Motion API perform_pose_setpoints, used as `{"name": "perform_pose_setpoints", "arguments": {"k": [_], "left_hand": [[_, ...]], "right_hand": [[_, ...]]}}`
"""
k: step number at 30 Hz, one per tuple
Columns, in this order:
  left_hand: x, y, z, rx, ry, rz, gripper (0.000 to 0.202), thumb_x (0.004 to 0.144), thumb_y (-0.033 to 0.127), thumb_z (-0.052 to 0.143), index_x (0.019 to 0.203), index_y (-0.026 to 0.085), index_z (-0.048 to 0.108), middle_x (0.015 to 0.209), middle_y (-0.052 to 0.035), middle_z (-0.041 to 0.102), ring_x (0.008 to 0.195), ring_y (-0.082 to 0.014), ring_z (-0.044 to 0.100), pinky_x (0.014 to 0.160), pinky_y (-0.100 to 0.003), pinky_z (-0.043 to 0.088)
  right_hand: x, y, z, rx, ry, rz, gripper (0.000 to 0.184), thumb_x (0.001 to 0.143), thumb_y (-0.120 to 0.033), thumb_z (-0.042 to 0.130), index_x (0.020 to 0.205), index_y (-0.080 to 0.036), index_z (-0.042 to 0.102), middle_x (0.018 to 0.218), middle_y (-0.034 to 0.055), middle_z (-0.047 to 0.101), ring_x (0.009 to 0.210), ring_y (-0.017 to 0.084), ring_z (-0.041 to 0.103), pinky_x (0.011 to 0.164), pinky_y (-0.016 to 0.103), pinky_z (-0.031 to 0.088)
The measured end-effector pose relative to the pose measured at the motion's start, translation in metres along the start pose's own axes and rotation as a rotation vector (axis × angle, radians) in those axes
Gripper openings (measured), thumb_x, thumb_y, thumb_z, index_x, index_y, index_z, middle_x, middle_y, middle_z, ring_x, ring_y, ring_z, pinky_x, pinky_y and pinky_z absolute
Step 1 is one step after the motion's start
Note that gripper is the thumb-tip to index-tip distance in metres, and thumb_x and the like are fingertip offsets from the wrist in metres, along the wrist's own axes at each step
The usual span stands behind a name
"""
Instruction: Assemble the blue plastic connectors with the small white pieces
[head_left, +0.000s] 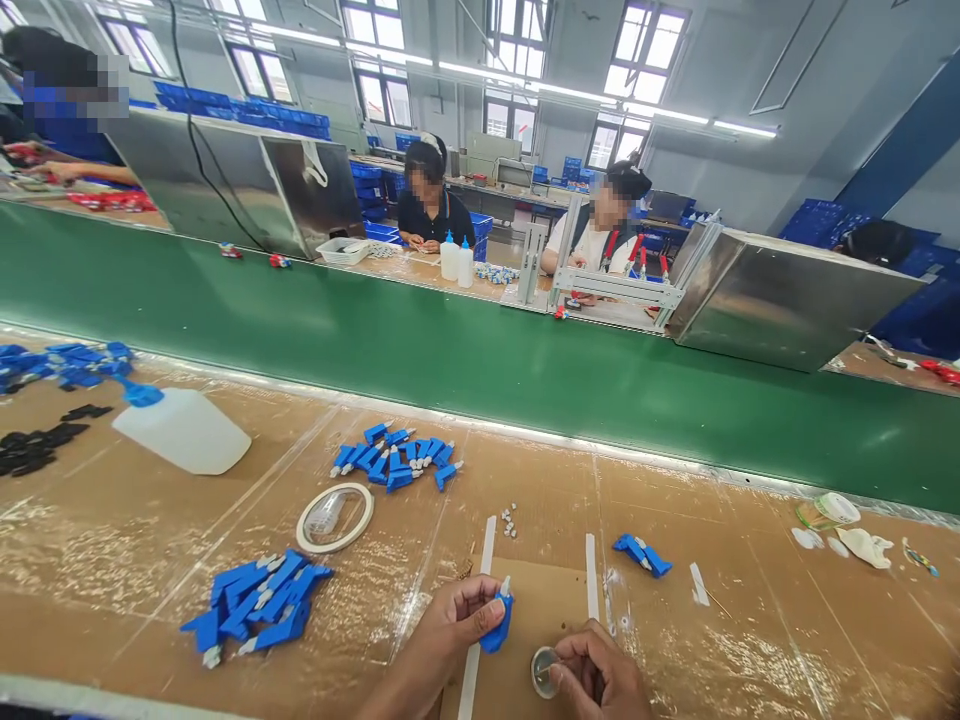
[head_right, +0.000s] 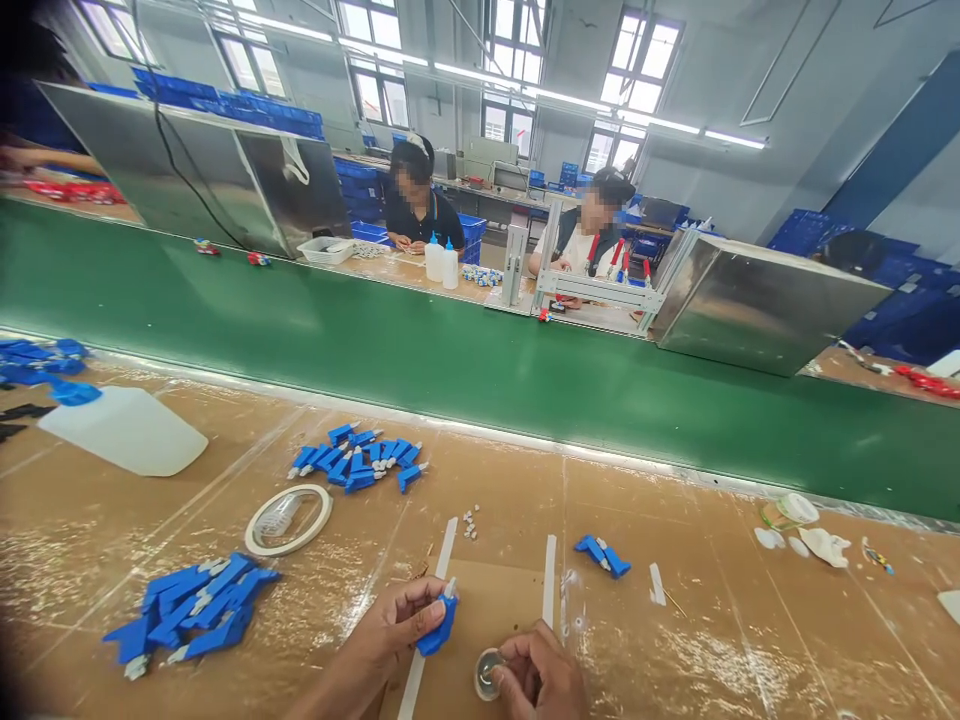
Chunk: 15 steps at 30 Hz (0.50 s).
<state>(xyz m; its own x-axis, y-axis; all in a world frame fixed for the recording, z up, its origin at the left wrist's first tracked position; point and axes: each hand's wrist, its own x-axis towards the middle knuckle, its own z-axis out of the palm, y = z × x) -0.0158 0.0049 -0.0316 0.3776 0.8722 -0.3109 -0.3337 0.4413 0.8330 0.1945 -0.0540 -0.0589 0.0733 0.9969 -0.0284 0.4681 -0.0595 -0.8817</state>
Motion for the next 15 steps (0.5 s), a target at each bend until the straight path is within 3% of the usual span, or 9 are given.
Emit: {"name": "perform_pose_setpoints", "arguments": {"k": [6, 10, 15], "left_hand": [[0.003, -0.007, -0.007, -0.035, 0.019, -0.016, 0.045, 0.067, 0.058, 0.082, 0.073, 0.015, 0.072, 0.062, 0.0031, 0.051, 0.059, -0.0101, 0.038, 0.058, -0.024, 0.030], [0.001, -0.008, -0.008, -0.072, 0.033, -0.018, 0.044, 0.067, 0.057, 0.082, 0.074, 0.015, 0.072, 0.062, 0.0031, 0.051, 0.059, -0.0097, 0.037, 0.058, -0.023, 0.030], [0.001, -0.010, -0.008, -0.085, 0.037, -0.026, 0.045, 0.066, 0.057, 0.083, 0.075, 0.015, 0.073, 0.063, 0.0036, 0.050, 0.059, -0.0090, 0.037, 0.058, -0.022, 0.030]], "right_hand": [[0.003, -0.004, -0.008, -0.114, -0.048, -0.050, 0.051, 0.091, -0.066, 0.056, 0.070, -0.024, 0.076, 0.065, 0.0011, 0.057, 0.058, 0.019, 0.054, 0.055, 0.029, 0.040], [0.005, -0.009, -0.014, -0.197, -0.156, -0.166, 0.037, 0.097, -0.049, 0.056, 0.076, -0.025, 0.075, 0.070, 0.0012, 0.059, 0.061, 0.019, 0.058, 0.056, 0.027, 0.044], [0.007, -0.016, -0.012, -0.188, -0.269, -0.239, 0.018, 0.090, -0.025, 0.062, 0.076, -0.025, 0.072, 0.070, -0.0011, 0.059, 0.056, 0.015, 0.055, 0.053, 0.025, 0.043]]}}
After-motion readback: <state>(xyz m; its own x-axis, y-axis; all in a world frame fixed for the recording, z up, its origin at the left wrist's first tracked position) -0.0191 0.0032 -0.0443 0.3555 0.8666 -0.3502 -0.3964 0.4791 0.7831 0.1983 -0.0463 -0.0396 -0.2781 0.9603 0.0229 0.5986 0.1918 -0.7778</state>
